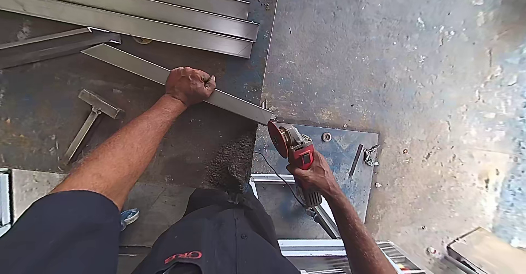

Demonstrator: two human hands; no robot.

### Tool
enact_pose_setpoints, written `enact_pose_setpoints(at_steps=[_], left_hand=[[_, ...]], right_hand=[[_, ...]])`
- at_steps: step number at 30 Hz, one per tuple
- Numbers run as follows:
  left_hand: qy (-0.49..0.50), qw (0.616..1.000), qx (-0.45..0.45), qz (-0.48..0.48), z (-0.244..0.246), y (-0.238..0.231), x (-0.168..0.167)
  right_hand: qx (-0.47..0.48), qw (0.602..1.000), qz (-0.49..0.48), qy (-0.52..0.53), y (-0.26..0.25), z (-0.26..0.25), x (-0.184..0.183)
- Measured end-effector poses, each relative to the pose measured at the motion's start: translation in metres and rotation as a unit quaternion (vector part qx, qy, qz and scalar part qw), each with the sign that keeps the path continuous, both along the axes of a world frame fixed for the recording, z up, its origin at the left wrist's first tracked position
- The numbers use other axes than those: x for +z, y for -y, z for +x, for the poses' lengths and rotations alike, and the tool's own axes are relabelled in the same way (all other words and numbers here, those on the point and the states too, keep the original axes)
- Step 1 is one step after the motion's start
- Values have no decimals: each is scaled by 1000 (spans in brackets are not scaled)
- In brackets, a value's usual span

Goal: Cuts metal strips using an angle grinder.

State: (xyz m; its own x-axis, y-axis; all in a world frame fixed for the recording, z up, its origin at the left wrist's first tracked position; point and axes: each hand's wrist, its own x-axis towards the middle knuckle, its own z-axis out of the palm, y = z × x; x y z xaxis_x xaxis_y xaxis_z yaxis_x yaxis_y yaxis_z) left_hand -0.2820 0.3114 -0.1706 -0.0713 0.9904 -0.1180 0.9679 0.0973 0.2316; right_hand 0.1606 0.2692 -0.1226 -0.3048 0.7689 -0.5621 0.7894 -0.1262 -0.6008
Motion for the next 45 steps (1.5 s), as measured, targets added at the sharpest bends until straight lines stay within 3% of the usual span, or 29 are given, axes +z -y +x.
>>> enact_pose_setpoints(at_steps=[45], left_hand=[[18,1000,1,-2,-1,-1,1]], right_hand=[[5,999,37,36,-16,-24,3]])
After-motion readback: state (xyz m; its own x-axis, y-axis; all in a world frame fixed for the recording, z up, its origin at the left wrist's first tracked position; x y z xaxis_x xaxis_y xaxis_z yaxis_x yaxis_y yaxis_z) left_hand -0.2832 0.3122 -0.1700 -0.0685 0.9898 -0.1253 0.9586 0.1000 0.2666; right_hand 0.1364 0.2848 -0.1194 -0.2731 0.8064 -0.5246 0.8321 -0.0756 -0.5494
